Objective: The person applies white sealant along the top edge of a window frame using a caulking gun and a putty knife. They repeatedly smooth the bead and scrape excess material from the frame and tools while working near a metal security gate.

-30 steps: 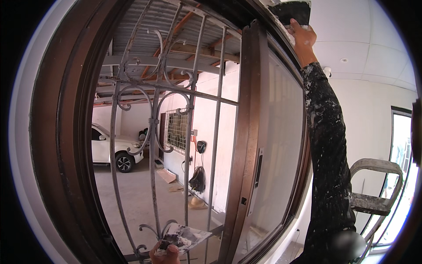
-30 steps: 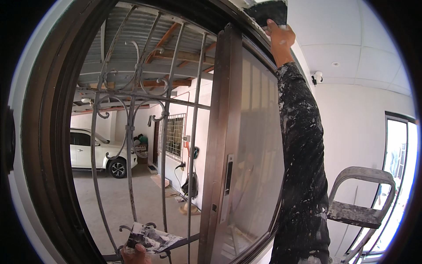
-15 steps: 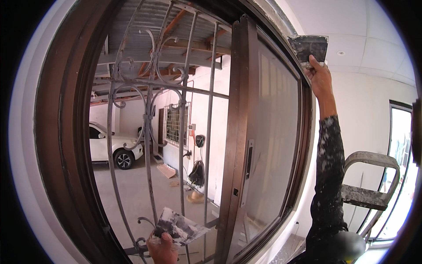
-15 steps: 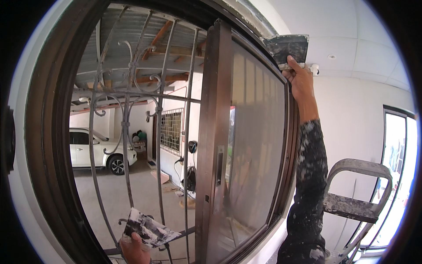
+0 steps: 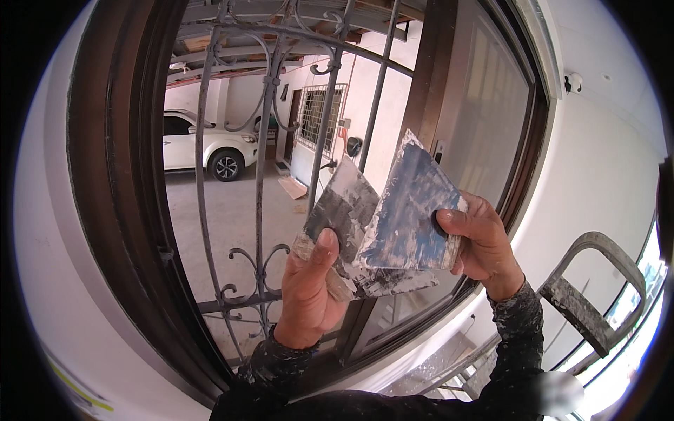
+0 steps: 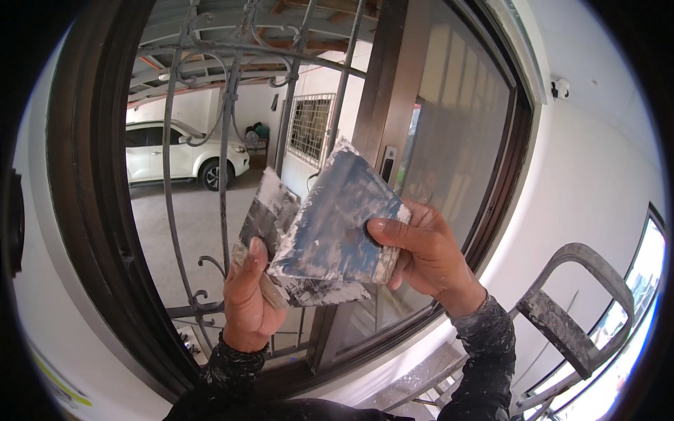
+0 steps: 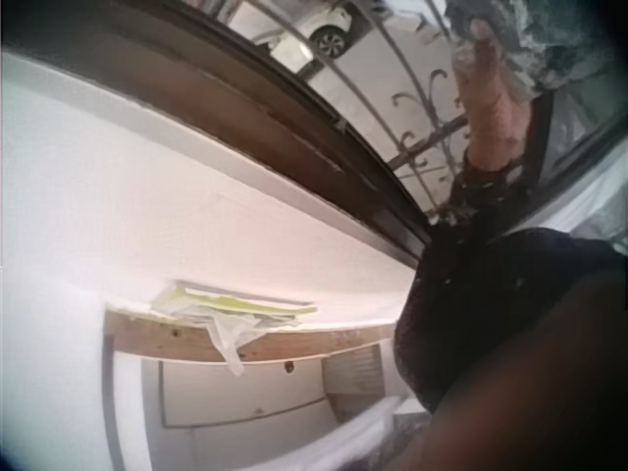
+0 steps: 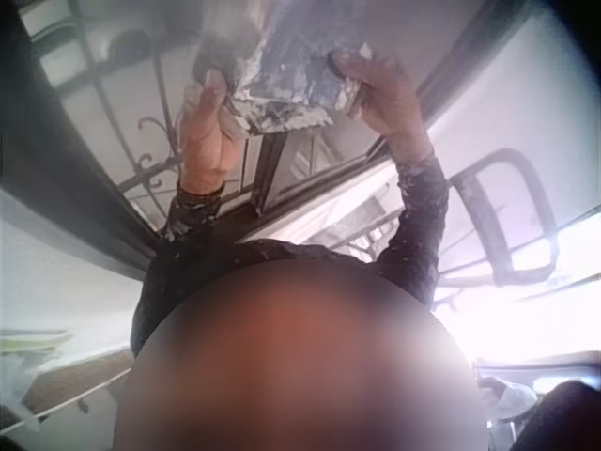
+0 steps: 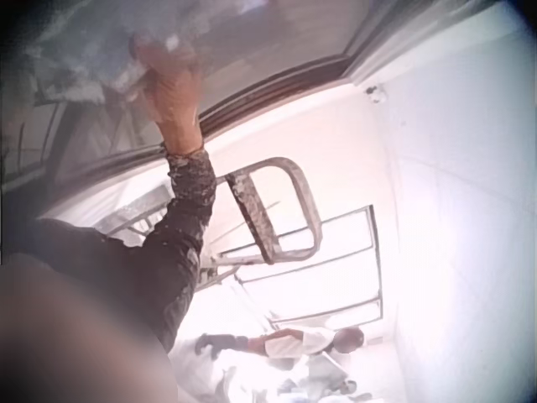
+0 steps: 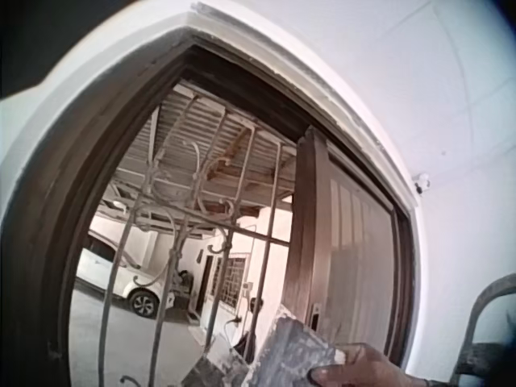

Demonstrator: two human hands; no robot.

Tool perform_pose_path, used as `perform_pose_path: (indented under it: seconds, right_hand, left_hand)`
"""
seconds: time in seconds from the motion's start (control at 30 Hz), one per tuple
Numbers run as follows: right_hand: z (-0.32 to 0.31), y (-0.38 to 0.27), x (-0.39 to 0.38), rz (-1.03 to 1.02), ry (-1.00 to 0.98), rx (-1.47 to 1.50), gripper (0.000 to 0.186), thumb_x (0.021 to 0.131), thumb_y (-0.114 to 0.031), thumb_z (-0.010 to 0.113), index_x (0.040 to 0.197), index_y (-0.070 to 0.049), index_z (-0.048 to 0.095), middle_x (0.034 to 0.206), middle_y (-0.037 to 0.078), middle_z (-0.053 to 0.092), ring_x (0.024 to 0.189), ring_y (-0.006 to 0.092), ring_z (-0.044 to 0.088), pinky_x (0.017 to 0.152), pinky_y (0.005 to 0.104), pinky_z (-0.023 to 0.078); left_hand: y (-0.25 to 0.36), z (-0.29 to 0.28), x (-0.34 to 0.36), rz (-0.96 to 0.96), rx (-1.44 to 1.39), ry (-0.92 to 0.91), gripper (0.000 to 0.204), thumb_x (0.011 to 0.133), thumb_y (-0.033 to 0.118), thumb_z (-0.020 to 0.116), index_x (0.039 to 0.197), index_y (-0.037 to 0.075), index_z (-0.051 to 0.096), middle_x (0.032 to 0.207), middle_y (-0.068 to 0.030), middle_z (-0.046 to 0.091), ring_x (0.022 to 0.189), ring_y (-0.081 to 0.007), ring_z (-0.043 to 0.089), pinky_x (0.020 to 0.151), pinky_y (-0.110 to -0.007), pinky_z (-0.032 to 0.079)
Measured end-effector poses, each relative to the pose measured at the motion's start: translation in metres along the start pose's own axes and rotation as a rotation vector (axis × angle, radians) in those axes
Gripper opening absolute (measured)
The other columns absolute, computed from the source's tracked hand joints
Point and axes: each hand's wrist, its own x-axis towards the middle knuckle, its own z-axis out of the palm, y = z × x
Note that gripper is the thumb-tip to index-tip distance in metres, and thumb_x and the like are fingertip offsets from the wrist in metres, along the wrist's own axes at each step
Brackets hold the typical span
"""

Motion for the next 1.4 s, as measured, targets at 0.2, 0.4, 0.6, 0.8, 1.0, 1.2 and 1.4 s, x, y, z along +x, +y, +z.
perform_pose_path:
  seconds: [0.2,0.4,0.6,0.8,1.0,1.2,1.4]
  right_hand:
    - [-0.028,-0.004,-0.005,-0.087,0.081,-0.057,0.036,0.091,-0.007,0.067,0.117,0.016,0.055,0.095,0.02,0.072,0.067,0.0183,0.073,0.042,0.0206,0.056]
    - [-0.038,-0.043,-0.017,-0.472,0.32,-0.342,0.034,0.092,-0.014,0.068,0.116,0.008,0.06,0.095,0.014,0.072,0.068,0.0157,0.072,0.049,0.0231,0.057]
    - [-0.039,-0.15,0.051,-1.113,0.512,-0.63,0.031,0.092,-0.02,0.071,0.11,0.005,0.063,0.094,0.006,0.069,0.079,0.0113,0.067,0.072,0.0281,0.06]
    - [0.0,-0.274,0.154,-1.349,0.421,-0.766,0.028,0.086,-0.018,0.078,0.1,0.002,0.066,0.084,0.005,0.067,0.073,0.0123,0.063,0.068,0.0285,0.057]
    - [0.051,-0.325,0.22,-1.458,0.294,-0.755,0.022,0.088,-0.015,0.074,0.077,-0.003,0.06,0.065,0.006,0.062,0.051,0.0133,0.052,0.047,0.0278,0.042]
    - [0.058,-0.333,0.241,-1.428,0.531,-0.794,0.022,0.084,-0.017,0.076,0.073,-0.003,0.063,0.062,0.006,0.062,0.049,0.0145,0.05,0.044,0.0307,0.041]
    - [0.026,-0.324,0.229,-1.362,0.71,-0.805,0.02,0.084,-0.019,0.076,0.082,-0.001,0.067,0.065,0.007,0.067,0.05,0.0144,0.051,0.042,0.0303,0.042]
  left_hand:
    - [-0.003,-0.005,-0.005,-0.082,0.005,0.079,0.046,0.101,0.021,0.058,0.14,-0.001,0.047,0.132,-0.0136,0.061,0.12,-0.0257,0.061,0.104,-0.045,0.049]
    - [0.006,-0.027,-0.013,-0.158,-0.179,0.1,0.04,0.1,0.023,0.059,0.134,0.003,0.052,0.123,-0.0141,0.067,0.108,-0.0275,0.068,0.092,-0.046,0.057]
    - [0.01,-0.074,-0.04,-0.135,0.072,0.435,0.027,0.103,0.023,0.055,0.119,0.002,0.063,0.1,-0.0048,0.07,0.085,-0.0167,0.066,0.07,-0.031,0.053]
    - [0.006,-0.135,-0.05,-0.117,-0.021,0.294,0.034,0.102,0.017,0.053,0.134,0.003,0.056,0.123,-0.0103,0.067,0.109,-0.0231,0.065,0.091,-0.039,0.055]
    - [0.007,-0.159,-0.053,-0.126,0.066,0.453,0.03,0.102,0.016,0.054,0.129,0.004,0.058,0.118,-0.0087,0.068,0.104,-0.0217,0.067,0.086,-0.037,0.056]
    - [0.008,-0.166,-0.054,-0.141,0.049,0.466,0.029,0.101,0.016,0.058,0.128,0.005,0.059,0.117,-0.0076,0.069,0.101,-0.0191,0.067,0.083,-0.034,0.057]
    - [0.007,-0.155,-0.055,-0.12,0.141,0.55,0.029,0.099,0.016,0.06,0.127,0.005,0.059,0.117,-0.0063,0.068,0.102,-0.0172,0.066,0.082,-0.031,0.056]
